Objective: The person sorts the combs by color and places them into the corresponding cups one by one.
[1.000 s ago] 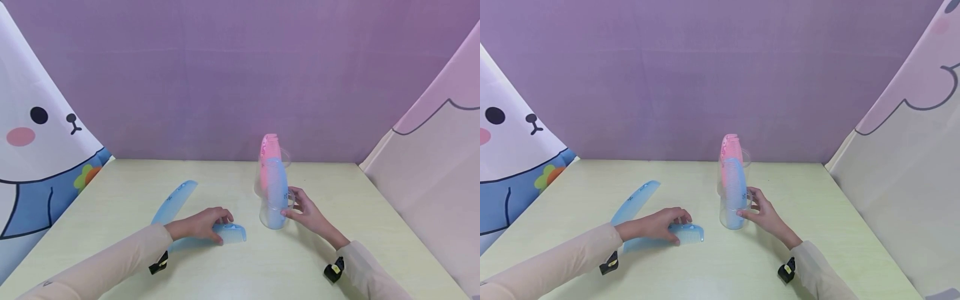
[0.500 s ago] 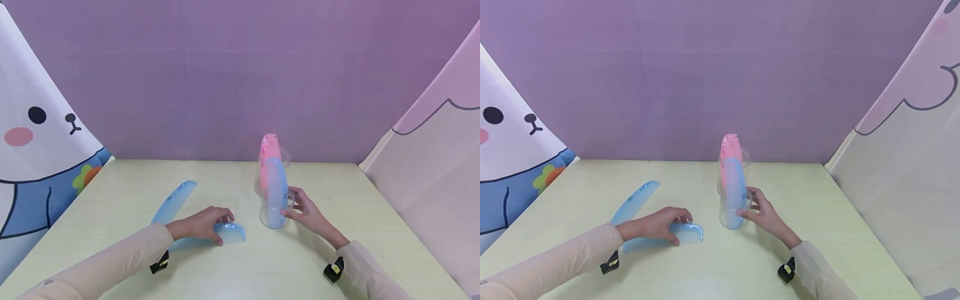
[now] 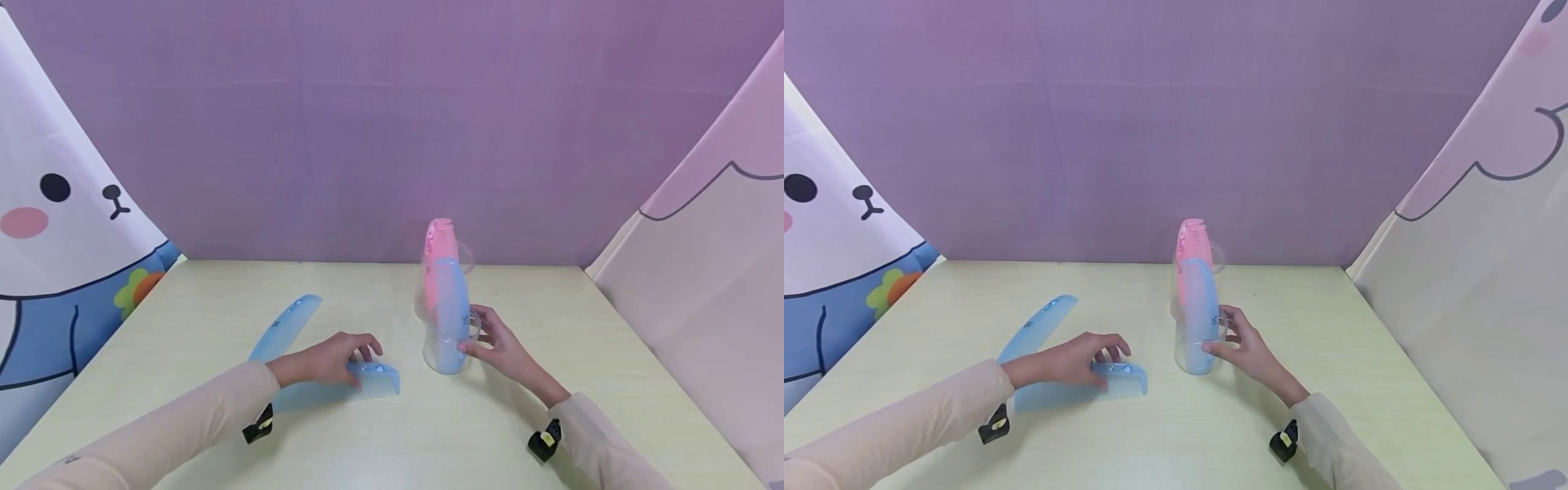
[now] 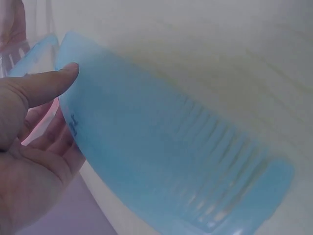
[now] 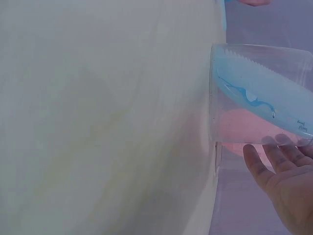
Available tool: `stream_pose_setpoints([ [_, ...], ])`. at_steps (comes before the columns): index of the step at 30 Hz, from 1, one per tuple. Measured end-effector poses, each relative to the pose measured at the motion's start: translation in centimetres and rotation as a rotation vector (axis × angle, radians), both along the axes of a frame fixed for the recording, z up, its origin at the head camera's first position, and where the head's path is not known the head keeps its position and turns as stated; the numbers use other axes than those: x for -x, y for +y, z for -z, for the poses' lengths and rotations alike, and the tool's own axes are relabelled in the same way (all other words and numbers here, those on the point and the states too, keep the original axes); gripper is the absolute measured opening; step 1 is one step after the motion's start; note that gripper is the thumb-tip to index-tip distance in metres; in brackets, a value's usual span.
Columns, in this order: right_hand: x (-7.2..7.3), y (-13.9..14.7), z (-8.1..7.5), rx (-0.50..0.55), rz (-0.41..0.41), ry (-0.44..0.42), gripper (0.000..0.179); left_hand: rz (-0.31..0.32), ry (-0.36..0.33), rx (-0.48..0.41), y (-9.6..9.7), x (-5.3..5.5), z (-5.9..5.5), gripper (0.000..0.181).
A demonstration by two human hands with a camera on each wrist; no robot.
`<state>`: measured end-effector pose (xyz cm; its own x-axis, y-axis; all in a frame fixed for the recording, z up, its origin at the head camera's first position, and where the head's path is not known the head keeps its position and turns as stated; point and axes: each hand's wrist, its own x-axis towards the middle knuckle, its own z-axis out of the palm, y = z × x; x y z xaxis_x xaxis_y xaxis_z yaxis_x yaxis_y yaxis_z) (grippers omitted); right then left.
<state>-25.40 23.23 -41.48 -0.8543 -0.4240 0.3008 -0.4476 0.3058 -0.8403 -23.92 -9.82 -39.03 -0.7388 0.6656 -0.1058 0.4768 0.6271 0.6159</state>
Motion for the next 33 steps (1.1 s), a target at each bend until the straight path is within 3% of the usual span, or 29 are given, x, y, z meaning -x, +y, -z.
stream_pose_setpoints([
  [9,0.5,0.1,0.2,0.005,0.005,0.007,0.066,-0.003,-0.082,0.000,-0.2,0.7,-1.0,0.041],
  [14,0.8,0.1,0.5,0.013,0.002,0.004,0.066,0.014,-0.090,0.005,-0.2,1.1,-1.7,0.038],
  [22,1.0,0.3,0.9,-0.003,0.005,0.005,0.066,0.035,-0.063,-0.056,-0.4,1.7,-2.8,0.035],
  [33,1.0,0.3,0.8,0.007,-0.002,0.012,0.065,-0.020,0.034,-0.146,-0.3,2.5,-3.9,0.035],
])
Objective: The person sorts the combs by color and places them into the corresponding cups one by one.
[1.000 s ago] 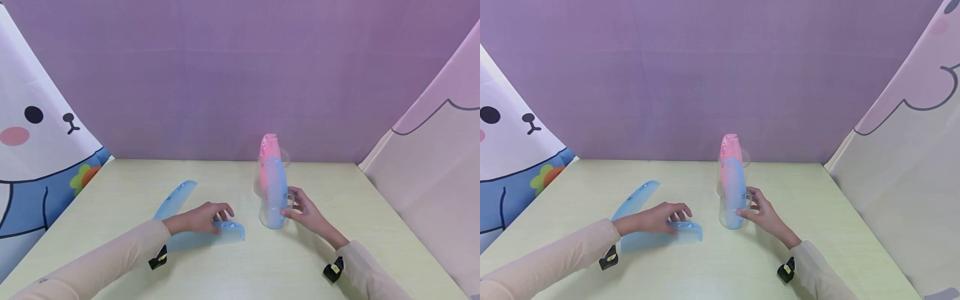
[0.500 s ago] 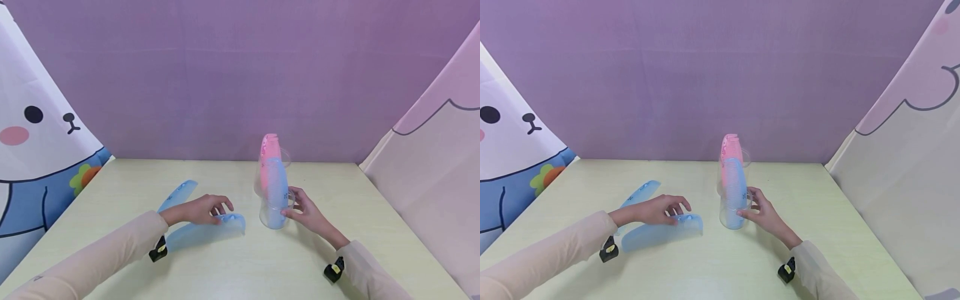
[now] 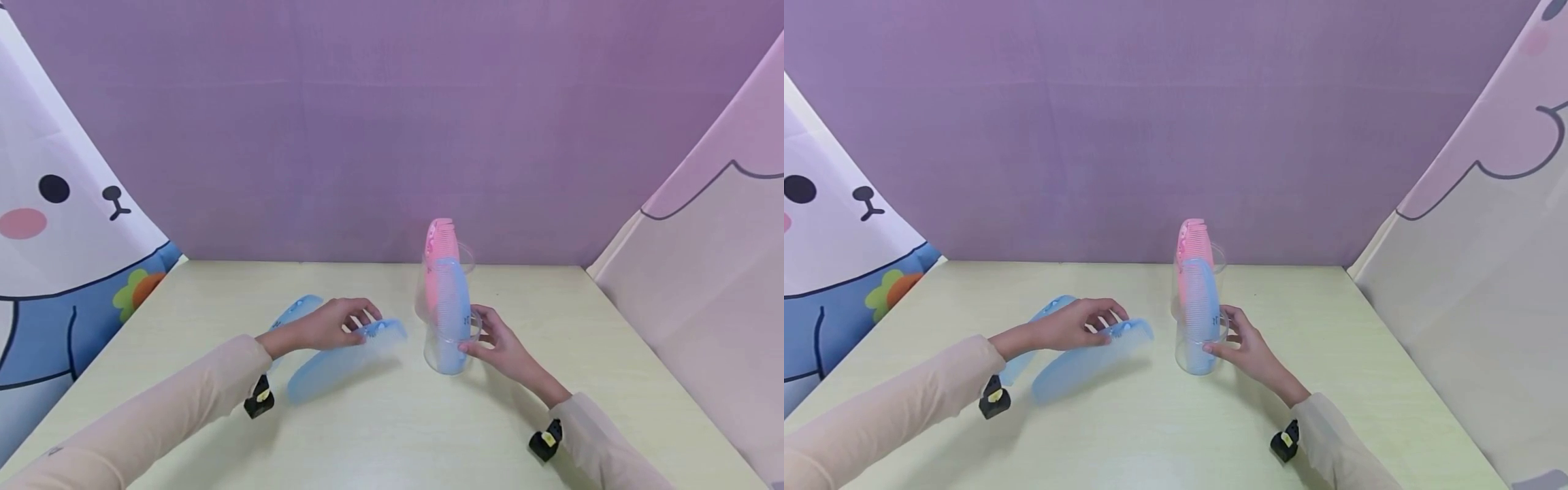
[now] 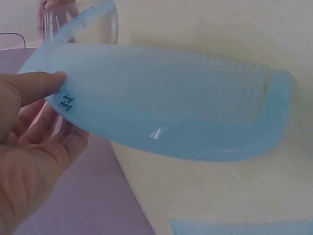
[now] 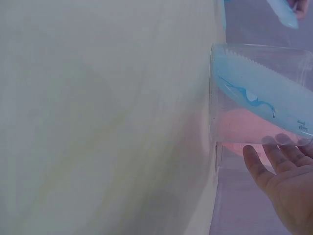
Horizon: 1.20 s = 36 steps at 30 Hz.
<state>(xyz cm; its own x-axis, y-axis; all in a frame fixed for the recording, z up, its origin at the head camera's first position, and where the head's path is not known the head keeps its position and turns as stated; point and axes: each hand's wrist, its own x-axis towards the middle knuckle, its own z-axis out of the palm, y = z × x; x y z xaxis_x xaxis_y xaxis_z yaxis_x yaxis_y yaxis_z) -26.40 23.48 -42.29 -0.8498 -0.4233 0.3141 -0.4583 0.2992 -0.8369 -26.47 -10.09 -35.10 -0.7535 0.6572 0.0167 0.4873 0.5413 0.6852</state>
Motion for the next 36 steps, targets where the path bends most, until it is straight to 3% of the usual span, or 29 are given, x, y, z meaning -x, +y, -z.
stream_pose_setpoints([
  [8,-0.2,-0.1,-0.2,0.004,-0.008,-0.011,0.064,-0.064,0.154,-0.145,0.3,0.6,-1.0,0.034],
  [20,-0.2,-0.1,-0.3,0.008,-0.012,-0.005,0.064,-0.298,0.142,-0.486,1.8,1.2,-2.1,0.037],
  [28,-0.2,0.0,-0.2,-0.003,-0.009,-0.002,0.064,-0.377,0.211,-0.637,3.4,1.6,-2.8,0.037],
  [32,-0.3,0.0,-0.2,-0.007,-0.011,-0.001,0.064,-0.410,0.219,-0.716,4.2,1.3,-3.7,0.038],
  [36,-0.3,0.0,-0.3,-0.008,-0.009,0.001,0.064,-0.424,0.239,-0.799,5.1,0.0,-5.6,0.038],
])
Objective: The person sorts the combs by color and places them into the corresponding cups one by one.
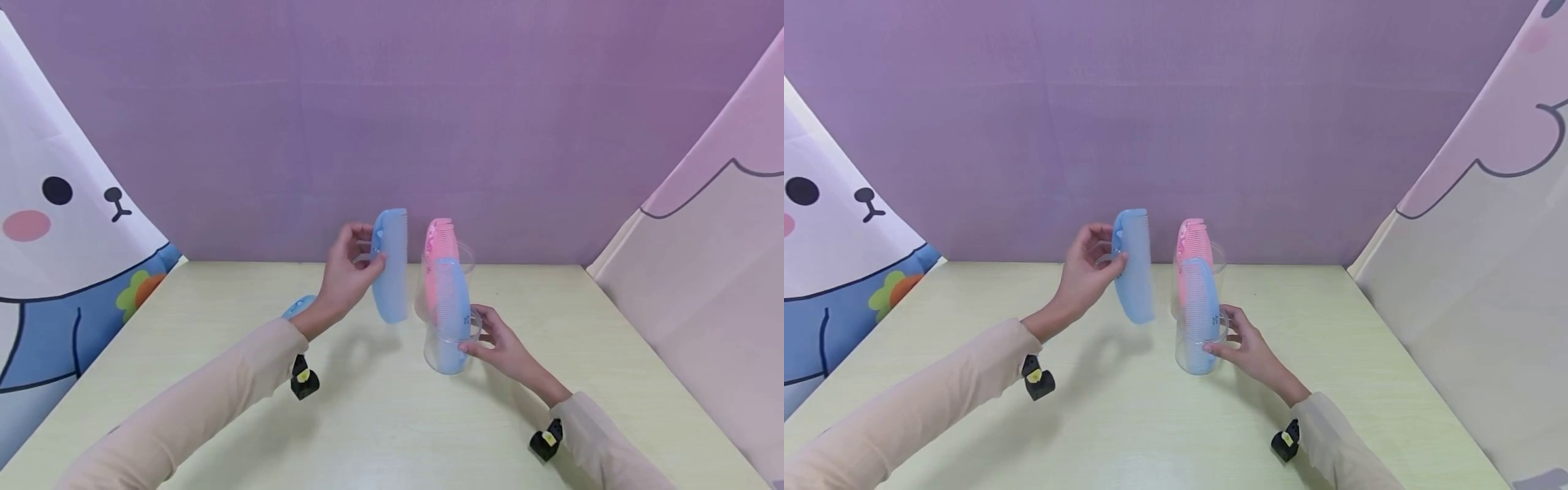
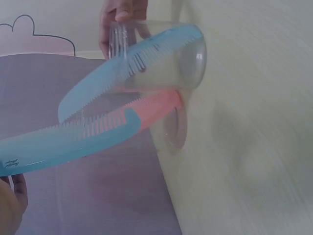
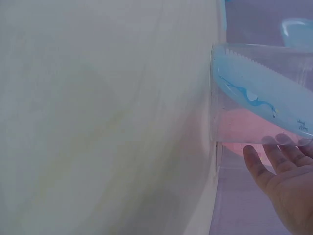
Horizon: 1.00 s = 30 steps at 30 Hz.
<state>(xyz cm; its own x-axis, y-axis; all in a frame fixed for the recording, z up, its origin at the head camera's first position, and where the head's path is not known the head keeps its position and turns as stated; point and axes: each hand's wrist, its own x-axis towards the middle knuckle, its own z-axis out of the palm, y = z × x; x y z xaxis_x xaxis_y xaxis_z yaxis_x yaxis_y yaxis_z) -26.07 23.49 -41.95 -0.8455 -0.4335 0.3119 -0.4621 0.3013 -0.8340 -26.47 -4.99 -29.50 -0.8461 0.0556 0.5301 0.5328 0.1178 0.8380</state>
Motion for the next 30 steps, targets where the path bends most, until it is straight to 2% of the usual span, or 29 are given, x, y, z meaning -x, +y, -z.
stream_pose_setpoints([
  [3,0.0,0.0,0.0,0.002,0.001,0.005,0.064,-0.002,0.038,-0.067,0.7,-0.8,-1.2,0.037],
  [11,0.0,0.0,0.1,0.004,0.002,0.006,0.064,0.005,0.107,-0.118,2.1,-1.0,-1.6,0.034],
  [22,0.0,0.0,0.1,0.000,0.001,-0.009,0.064,0.048,0.112,-0.146,4.1,-1.3,-1.4,0.034],
  [30,0.0,0.1,0.2,-0.005,-0.003,-0.007,0.063,0.075,0.084,-0.148,5.5,-1.3,-0.6,0.034],
])
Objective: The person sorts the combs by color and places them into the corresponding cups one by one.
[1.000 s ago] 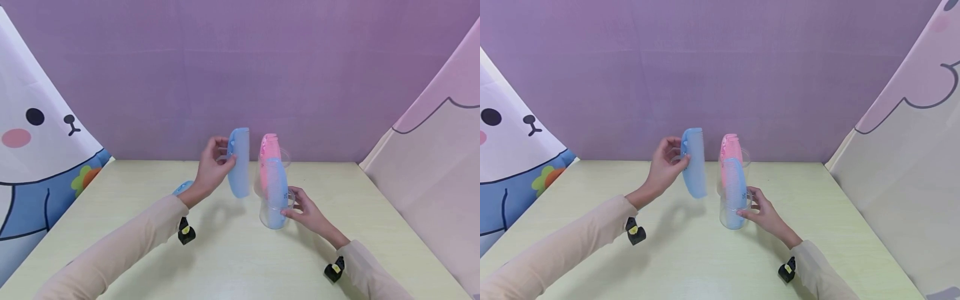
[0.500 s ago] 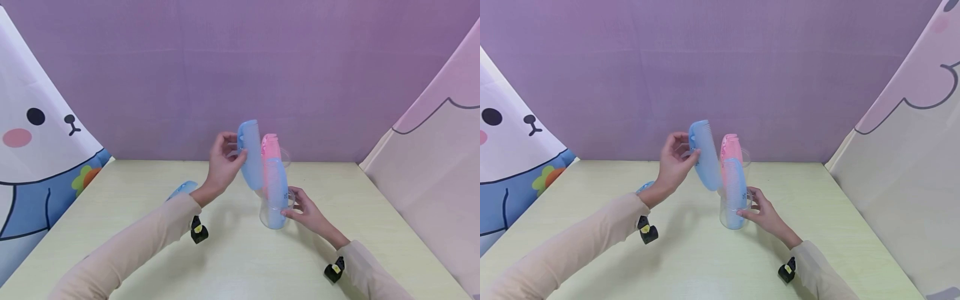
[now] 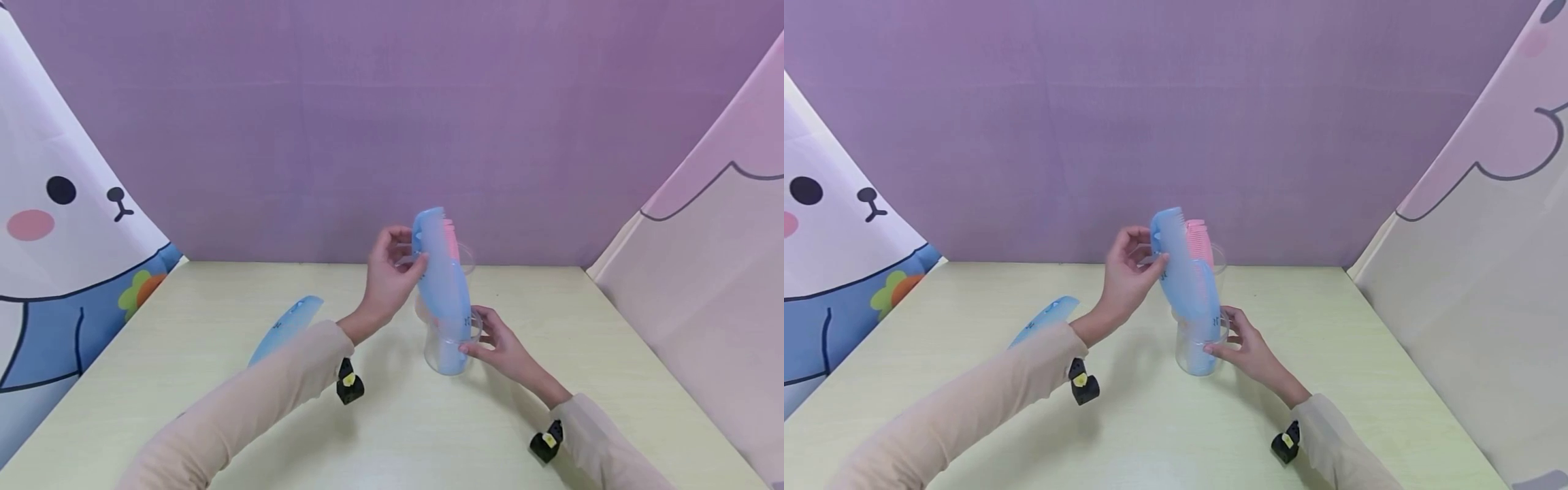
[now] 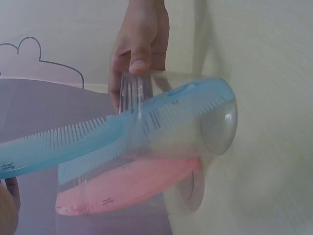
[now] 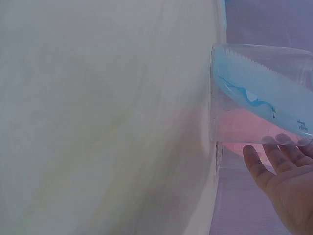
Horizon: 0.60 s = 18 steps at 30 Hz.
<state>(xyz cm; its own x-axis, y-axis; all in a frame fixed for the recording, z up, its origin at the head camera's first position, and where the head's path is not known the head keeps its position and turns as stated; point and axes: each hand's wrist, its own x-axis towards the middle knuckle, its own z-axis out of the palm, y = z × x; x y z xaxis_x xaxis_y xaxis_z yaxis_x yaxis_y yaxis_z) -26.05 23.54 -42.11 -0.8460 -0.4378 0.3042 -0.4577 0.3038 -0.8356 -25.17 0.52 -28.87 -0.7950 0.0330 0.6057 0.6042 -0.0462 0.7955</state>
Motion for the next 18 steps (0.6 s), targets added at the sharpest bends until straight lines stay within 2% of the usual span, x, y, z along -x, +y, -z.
stream_pose_setpoints([
  [7,0.0,0.0,0.1,0.001,-0.003,0.015,0.063,0.031,-0.041,-0.003,1.0,0.2,1.3,0.033],
  [18,0.1,-0.1,0.0,0.004,0.009,0.011,0.063,0.049,-0.135,0.005,1.9,0.6,3.4,0.035],
])
